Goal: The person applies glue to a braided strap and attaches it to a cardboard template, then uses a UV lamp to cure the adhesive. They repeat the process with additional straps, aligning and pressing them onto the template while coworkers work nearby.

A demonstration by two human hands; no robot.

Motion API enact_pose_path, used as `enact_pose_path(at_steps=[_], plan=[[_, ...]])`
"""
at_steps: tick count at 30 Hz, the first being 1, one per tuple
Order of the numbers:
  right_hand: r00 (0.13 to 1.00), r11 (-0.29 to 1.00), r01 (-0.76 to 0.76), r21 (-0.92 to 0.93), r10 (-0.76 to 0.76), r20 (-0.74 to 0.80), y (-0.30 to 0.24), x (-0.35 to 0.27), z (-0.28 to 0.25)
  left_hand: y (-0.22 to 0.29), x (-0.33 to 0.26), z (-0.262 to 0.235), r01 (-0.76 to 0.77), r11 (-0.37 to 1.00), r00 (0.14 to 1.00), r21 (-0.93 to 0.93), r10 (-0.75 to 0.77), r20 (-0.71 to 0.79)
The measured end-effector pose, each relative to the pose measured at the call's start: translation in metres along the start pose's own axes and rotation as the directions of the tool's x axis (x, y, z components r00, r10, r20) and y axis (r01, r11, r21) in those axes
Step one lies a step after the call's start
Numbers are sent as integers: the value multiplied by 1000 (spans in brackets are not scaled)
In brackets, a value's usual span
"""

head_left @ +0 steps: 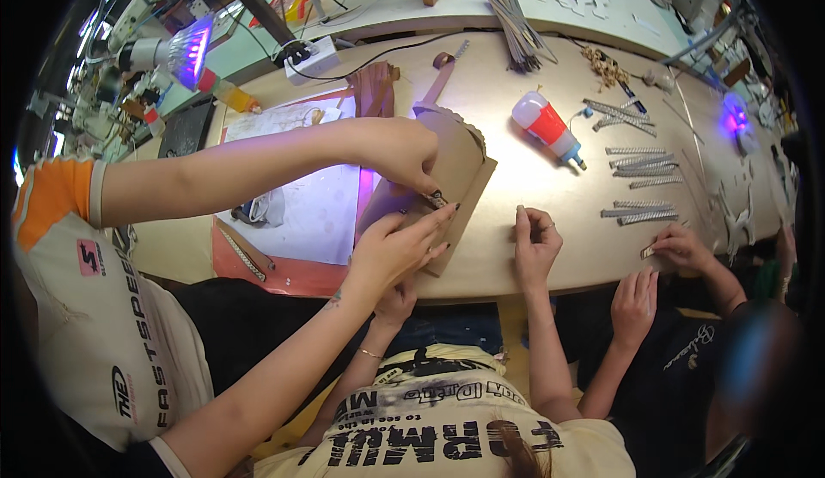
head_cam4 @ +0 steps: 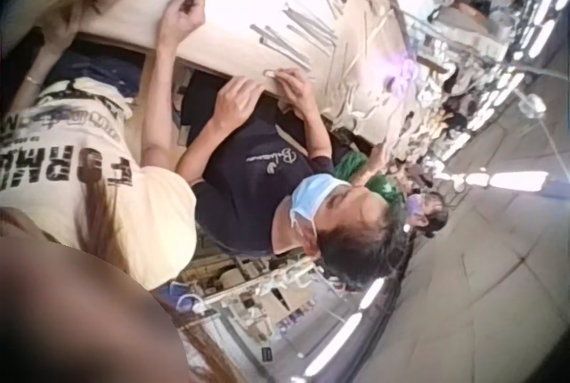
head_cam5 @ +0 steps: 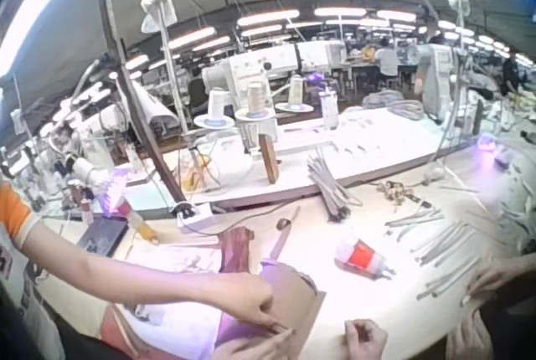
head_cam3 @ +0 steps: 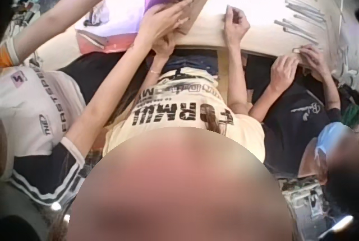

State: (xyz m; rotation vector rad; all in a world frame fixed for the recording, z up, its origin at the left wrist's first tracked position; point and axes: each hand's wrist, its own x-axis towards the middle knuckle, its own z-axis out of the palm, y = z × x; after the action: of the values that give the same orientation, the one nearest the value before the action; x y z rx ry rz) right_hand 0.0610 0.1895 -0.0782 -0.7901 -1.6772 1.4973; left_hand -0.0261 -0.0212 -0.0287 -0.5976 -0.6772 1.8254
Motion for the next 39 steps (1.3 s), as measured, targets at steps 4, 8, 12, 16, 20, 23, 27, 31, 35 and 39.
enact_pose_path(at_steps=[4, 8, 12, 16, 20, 23, 27, 31, 35, 39], plan=[[1000, 999, 4, -34, -4, 3, 0, 1, -4, 5, -5, -19, -33, 997, 999, 73, 31, 29], [1000, 999, -4, -35, 4, -15, 0, 1, -3, 13, 0, -26, -37, 990, 999, 138, 33, 35], [1000, 999, -20, -43, 20, -6, -1, 2, -4, 17, 14, -16, -13, 978, 1000, 209, 10, 18], [1000, 999, -6, -47, 6, 5, -2, 2, -4, 21, 26, -7, 18, 967, 1000, 253, -17, -6], [999, 997, -7, -73, 9, 34, -4, 2, -5, 25, 35, -3, 45, 958, 999, 285, -43, -14], [998, 996, -21, -91, 26, 52, -6, 2, -6, 26, 42, 2, 64, 951, 998, 302, -60, -25], [999, 996, -26, -88, 29, 36, -5, 2, -4, 24, 52, 15, 95, 882, 993, 462, -53, -103], [999, 996, -7, -88, 10, 31, -3, 2, -4, 15, 55, 10, 118, 941, 993, 316, -116, -25], [999, 996, -14, -85, 17, 34, -2, 2, -4, 18, 61, 1, 135, 946, 989, 293, -146, 15], [998, 993, -46, -108, 51, 46, -3, 2, -5, 32, 56, -6, 51, 920, 998, 389, -56, 1]])
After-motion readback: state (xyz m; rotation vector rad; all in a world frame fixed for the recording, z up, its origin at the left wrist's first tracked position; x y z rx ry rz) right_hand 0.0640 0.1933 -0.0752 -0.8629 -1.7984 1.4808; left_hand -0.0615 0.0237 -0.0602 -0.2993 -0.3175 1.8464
